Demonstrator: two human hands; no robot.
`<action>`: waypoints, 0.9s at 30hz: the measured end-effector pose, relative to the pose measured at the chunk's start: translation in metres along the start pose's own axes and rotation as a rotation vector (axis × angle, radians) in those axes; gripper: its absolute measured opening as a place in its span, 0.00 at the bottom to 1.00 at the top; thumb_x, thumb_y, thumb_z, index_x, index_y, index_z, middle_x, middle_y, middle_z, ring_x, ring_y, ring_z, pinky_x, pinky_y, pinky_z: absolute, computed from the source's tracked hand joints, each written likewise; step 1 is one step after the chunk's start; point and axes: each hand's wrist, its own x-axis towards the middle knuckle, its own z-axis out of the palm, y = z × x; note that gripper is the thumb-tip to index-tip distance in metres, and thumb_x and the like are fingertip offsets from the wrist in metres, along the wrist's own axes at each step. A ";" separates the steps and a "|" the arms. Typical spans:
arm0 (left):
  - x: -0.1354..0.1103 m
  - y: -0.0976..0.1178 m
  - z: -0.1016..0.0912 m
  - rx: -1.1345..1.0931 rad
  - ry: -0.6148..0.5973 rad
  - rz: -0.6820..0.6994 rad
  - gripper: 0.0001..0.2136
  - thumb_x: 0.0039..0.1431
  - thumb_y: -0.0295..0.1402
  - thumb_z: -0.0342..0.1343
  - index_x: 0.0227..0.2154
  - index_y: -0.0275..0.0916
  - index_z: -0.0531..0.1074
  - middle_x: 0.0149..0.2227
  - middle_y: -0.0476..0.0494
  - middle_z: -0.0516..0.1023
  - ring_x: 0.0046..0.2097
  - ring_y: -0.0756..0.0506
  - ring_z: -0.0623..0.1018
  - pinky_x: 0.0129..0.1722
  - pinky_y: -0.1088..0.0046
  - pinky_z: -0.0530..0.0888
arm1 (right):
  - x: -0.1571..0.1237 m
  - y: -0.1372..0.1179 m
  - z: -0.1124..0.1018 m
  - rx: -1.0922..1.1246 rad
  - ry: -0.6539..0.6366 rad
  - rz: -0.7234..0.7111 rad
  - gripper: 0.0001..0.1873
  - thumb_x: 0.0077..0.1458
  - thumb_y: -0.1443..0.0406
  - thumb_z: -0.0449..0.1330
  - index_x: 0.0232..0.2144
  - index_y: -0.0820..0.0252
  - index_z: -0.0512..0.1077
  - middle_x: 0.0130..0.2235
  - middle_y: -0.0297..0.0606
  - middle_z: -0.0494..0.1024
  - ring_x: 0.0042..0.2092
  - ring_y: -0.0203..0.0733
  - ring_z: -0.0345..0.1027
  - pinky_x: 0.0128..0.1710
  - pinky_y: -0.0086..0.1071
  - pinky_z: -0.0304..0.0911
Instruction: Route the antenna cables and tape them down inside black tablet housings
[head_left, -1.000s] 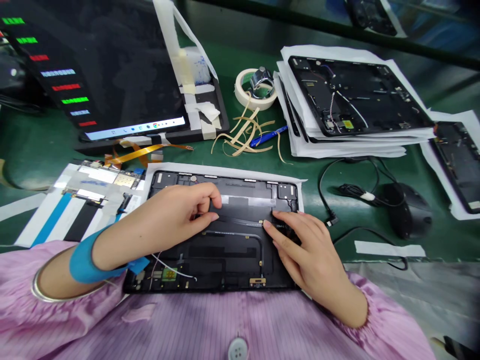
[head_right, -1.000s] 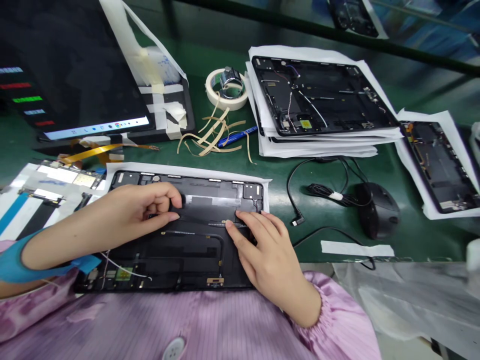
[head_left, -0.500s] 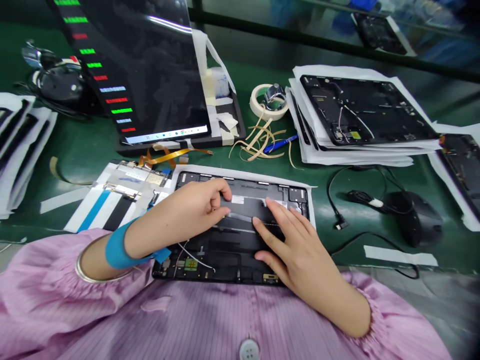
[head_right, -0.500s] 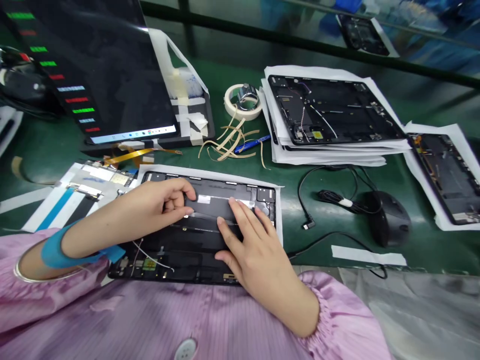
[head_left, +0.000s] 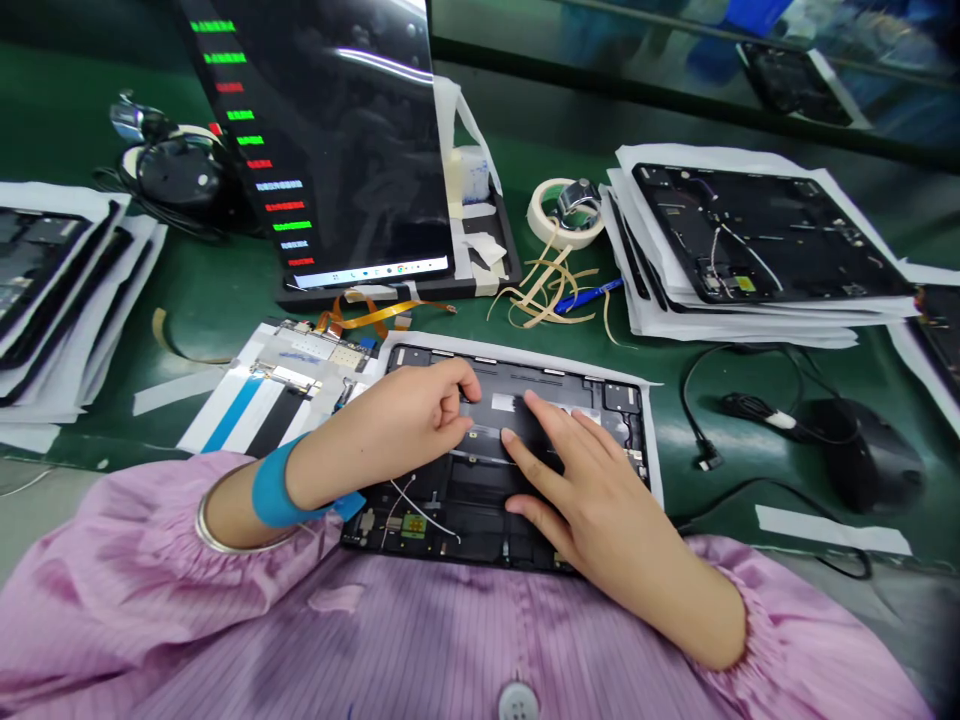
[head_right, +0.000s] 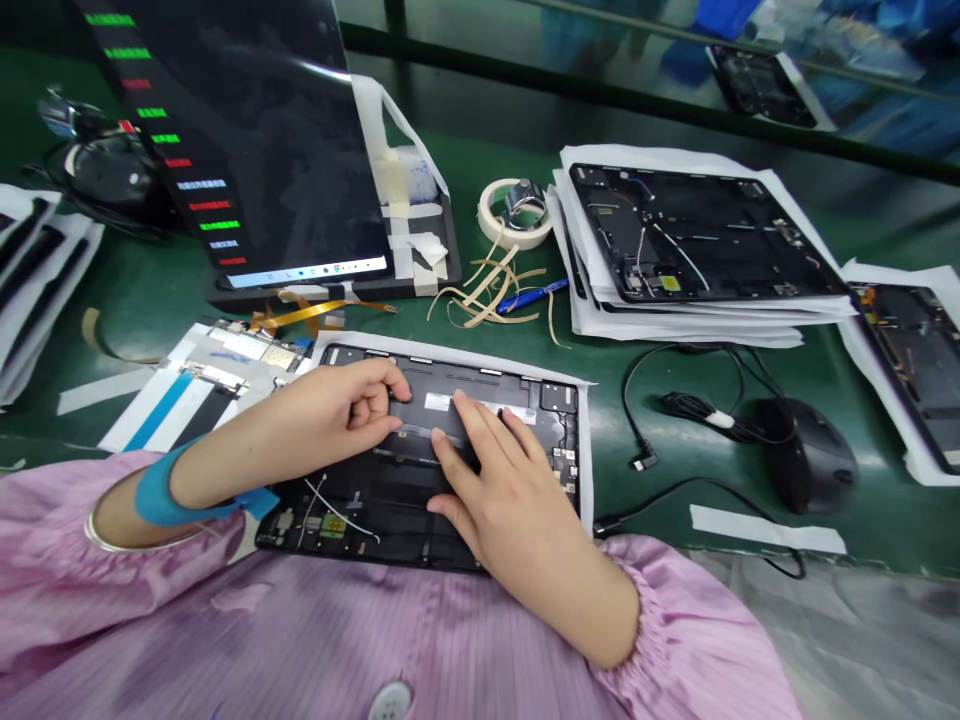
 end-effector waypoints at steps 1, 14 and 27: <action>0.000 -0.001 0.000 0.005 0.001 0.008 0.08 0.55 0.29 0.51 0.39 0.40 0.65 0.22 0.56 0.67 0.25 0.52 0.68 0.26 0.76 0.63 | 0.003 -0.001 0.000 0.000 -0.005 -0.004 0.23 0.60 0.59 0.55 0.55 0.63 0.66 0.63 0.58 0.55 0.62 0.56 0.53 0.57 0.53 0.55; -0.001 0.002 -0.001 0.034 -0.007 0.014 0.08 0.55 0.27 0.50 0.38 0.40 0.64 0.22 0.56 0.66 0.24 0.52 0.68 0.25 0.75 0.62 | 0.014 -0.005 0.000 0.002 -0.010 -0.038 0.23 0.60 0.60 0.54 0.55 0.64 0.66 0.61 0.58 0.59 0.61 0.55 0.56 0.56 0.52 0.58; -0.002 0.001 -0.001 0.041 -0.015 0.018 0.08 0.55 0.26 0.49 0.38 0.40 0.64 0.24 0.55 0.67 0.26 0.51 0.68 0.27 0.75 0.62 | 0.021 -0.011 0.004 -0.032 -0.012 -0.054 0.24 0.58 0.61 0.56 0.55 0.66 0.66 0.59 0.59 0.62 0.59 0.58 0.57 0.54 0.51 0.61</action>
